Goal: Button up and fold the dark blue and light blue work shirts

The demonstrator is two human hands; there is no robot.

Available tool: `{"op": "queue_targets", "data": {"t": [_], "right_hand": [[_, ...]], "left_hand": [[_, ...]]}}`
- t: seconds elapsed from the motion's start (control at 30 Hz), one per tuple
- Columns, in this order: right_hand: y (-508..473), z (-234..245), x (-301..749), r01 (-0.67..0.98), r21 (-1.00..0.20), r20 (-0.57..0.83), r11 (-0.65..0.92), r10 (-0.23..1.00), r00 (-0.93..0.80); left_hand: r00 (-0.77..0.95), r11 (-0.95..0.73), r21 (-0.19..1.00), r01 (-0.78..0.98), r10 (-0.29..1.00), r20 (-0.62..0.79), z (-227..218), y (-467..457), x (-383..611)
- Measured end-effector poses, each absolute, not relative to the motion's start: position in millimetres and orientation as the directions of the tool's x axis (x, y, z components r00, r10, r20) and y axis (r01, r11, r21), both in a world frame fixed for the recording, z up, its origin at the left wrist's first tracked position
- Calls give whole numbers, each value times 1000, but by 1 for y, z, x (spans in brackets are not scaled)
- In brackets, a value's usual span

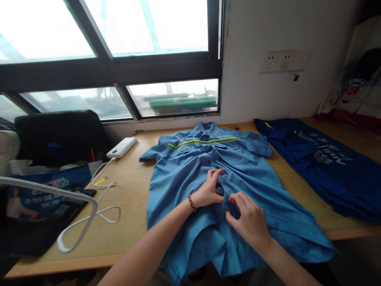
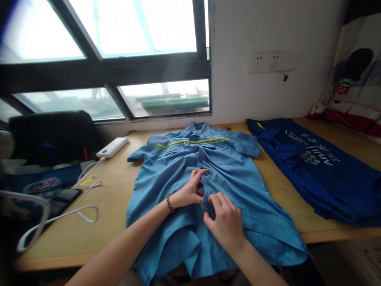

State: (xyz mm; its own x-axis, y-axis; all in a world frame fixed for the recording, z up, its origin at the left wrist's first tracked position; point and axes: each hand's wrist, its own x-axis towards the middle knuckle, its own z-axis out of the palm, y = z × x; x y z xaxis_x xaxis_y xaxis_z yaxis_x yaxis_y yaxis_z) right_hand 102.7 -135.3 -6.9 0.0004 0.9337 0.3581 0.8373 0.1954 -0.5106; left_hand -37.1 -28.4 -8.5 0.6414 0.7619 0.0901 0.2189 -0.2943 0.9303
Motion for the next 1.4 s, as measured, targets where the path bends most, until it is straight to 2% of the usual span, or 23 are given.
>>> {"op": "queue_targets", "data": {"t": [0.07,0.17,0.23,0.3,0.4,0.47,0.53,0.63,0.73,0.83,1.0,1.13,1.23,1.4], "right_hand": [[-135,-8,105,824,-526,388,212,921,11],[-129,-12,112,672,-724,326,156,936,134],[-122,-15,120,436,-898,197,69,946,257],[-116,-18,127,136,-991,55,11,944,326],[-113,-19,134,-201,-980,-75,-5,938,338],[-113,-18,136,-301,-954,-112,-3,932,345],[-114,-18,137,-345,-939,-121,14,922,367],[-115,-18,137,-376,-926,-123,38,910,395],[-115,-18,136,-391,-919,-120,37,922,369],[-115,-16,135,-389,-921,-117,3,952,284],[-115,-14,134,-330,-943,-88,-32,984,156],[-117,-10,132,-38,-995,96,97,995,21],[-119,-6,128,126,-976,177,179,984,-24],[-120,-7,125,203,-955,230,214,971,60]], "left_hand": [[621,-291,936,199,776,109,-10,-30,-36],[579,-307,930,199,803,141,-13,-32,-33],[524,-324,919,223,835,167,-16,-32,-32],[437,-329,906,265,879,191,-19,-31,-32],[329,-354,859,369,914,236,-19,-28,-34],[404,-427,803,415,877,258,-15,-28,-35],[568,-521,758,392,785,246,-9,-31,-35],[750,-639,702,314,621,230,-2,-44,-30],[827,-765,583,272,496,265,1,-59,-21],[860,-840,470,271,431,275,-2,-67,-14],[859,-846,407,344,458,227,-12,-66,-10],[836,-822,375,429,519,181,-19,-63,-10],[797,-790,423,444,564,215,-22,-61,-11],[768,-718,538,443,613,185,-22,-56,-12]]}}
